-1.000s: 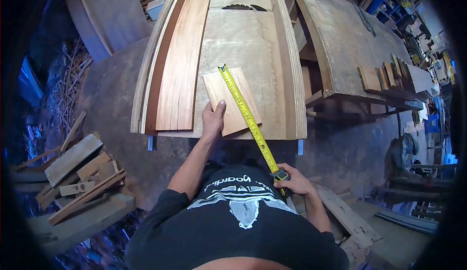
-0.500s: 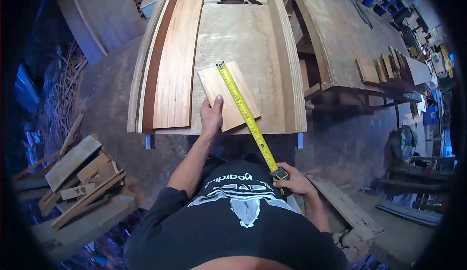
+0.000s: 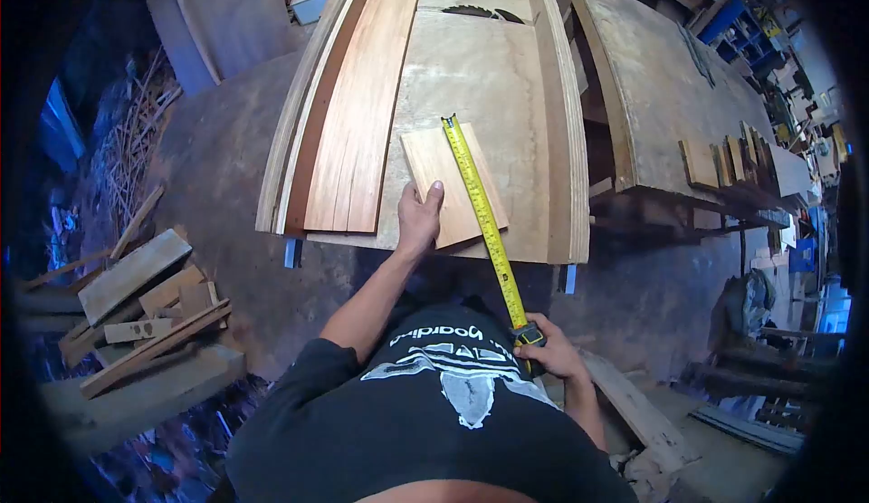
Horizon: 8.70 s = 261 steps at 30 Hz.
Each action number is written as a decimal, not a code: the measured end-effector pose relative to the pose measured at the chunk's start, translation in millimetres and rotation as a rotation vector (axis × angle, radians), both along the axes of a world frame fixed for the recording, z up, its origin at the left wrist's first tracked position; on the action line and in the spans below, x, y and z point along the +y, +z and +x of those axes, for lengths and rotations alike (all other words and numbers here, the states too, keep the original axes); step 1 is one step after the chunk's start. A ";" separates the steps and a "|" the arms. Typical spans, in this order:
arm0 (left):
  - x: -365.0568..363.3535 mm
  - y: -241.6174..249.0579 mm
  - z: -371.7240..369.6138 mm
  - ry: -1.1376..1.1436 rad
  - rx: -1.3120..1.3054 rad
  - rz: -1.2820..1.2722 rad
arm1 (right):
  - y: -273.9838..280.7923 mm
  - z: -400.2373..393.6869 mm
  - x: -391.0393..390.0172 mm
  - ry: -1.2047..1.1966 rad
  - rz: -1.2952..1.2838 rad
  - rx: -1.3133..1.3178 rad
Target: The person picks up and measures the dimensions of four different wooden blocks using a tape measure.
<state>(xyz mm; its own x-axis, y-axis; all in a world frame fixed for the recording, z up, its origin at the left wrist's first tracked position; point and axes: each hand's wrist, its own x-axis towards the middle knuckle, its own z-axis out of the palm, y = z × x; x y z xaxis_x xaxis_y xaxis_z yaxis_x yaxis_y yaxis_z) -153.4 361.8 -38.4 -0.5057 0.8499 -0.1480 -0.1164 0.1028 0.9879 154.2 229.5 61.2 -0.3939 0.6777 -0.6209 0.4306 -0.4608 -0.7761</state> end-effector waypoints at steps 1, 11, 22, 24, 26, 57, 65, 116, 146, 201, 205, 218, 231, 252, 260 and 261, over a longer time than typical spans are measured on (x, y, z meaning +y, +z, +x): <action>-0.7 -3.2 -2.0 -0.011 -0.010 -0.027 | -0.3 -0.9 -0.7 0.010 0.015 -0.035; 0.0 -4.0 -2.6 -0.146 -0.559 0.143 | -1.2 20.3 17.6 0.092 -0.061 0.153; 12.7 -14.9 -9.0 -0.260 -0.864 0.210 | -16.3 35.4 18.1 -0.051 -0.401 0.540; 14.0 -23.0 -7.3 -0.271 -0.925 0.179 | -30.6 39.3 17.4 -0.059 -0.479 0.619; 18.4 -29.0 -10.7 -0.259 -1.010 0.147 | -42.6 40.0 16.1 -0.062 -0.561 0.706; 8.8 -17.8 -15.4 -0.224 -0.930 0.213 | -43.7 42.9 19.4 -0.004 -0.530 0.677; 6.5 -12.4 -12.1 -0.264 -0.868 0.250 | -29.1 40.9 23.0 -0.060 -0.600 0.641; 14.1 -28.6 -23.5 -0.305 -0.924 0.180 | -30.7 40.1 13.7 -0.135 -0.625 0.722; 14.6 -25.4 -25.8 -0.314 -0.899 0.160 | -25.7 38.1 15.9 -0.124 -0.652 0.721; 10.1 -12.1 -18.3 -0.263 -0.843 0.170 | -44.6 42.4 16.4 -0.015 -0.518 0.693; 11.2 -17.3 -17.7 -0.271 -0.851 0.157 | -47.5 44.3 15.0 -0.033 -0.524 0.676; 10.3 -28.9 -24.6 -0.321 -0.870 0.142 | -33.4 41.6 13.9 -0.146 -0.634 0.613; 11.0 -23.8 -22.0 -0.316 -0.878 0.162 | -37.6 44.5 14.0 -0.139 -0.697 0.622; 13.1 -31.0 -24.3 -0.308 -0.882 0.152 | -34.8 42.1 12.9 -0.194 -0.679 0.645; 12.1 -14.9 -20.3 -0.315 -0.838 0.170 | -35.8 41.6 13.8 -0.170 -0.715 0.701; 11.7 -13.7 -20.1 -0.307 -0.828 0.168 | -37.7 41.8 13.5 -0.170 -0.716 0.701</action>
